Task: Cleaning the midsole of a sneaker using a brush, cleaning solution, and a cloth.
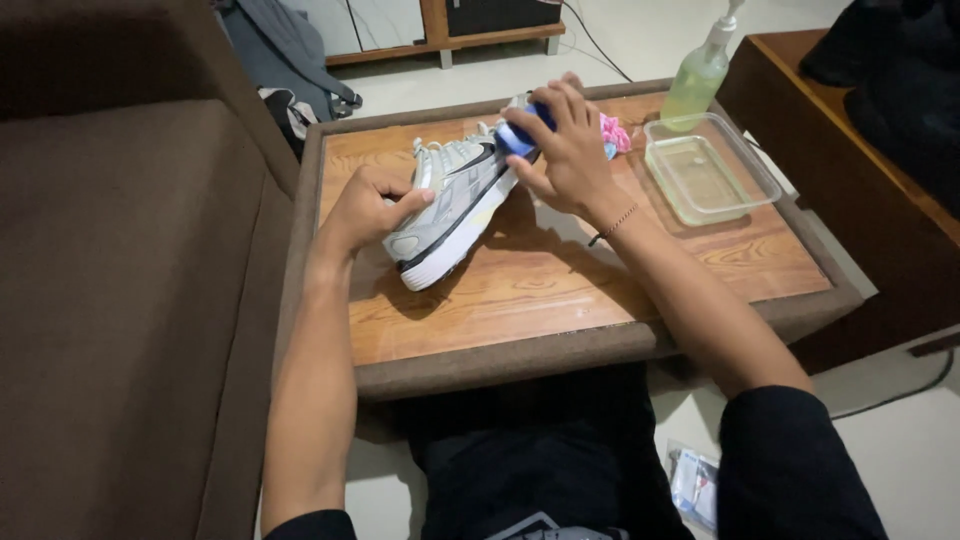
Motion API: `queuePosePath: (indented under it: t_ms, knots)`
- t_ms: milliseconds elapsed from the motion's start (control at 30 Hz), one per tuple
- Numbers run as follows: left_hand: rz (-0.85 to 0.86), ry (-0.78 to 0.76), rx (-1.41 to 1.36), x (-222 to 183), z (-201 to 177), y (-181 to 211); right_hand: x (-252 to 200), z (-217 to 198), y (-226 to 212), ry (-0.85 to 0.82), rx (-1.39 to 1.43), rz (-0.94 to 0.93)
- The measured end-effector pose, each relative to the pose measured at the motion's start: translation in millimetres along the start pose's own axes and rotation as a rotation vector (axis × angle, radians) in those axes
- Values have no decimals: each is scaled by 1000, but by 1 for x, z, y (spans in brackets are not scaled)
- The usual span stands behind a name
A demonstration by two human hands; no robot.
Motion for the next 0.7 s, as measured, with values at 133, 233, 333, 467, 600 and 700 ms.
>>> queuePosePath:
  t_ms: [133,233,333,467,600,700]
  knots:
    - [-8,-14,2,4,0,-8,-10,11,-10,-44,-2,-80]
    - [93,17,0,2,0,-10,-14,7,-19,10,46,-258]
    - [74,0,39,1,-1,8,0,-14,-16,1,72,-110]
    - [11,-4,15,0,0,7,-10,-5,-26,-185,76,-200]
    - [-7,8,55,0,-1,-1,-12,1,-23,-229,9,-354]
    - [-30,-5,23,0,1,-6,-4,-6,-14,-158,55,-238]
Point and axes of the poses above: each hand's wrist, its own x-axis towards the middle knuckle, its own z-axis out of the palm, y = z × x, the point moved 7 cm from there along x, towards the middle knuckle, and after that the axes turned 1 degree about -z, right-handed, at the moved point
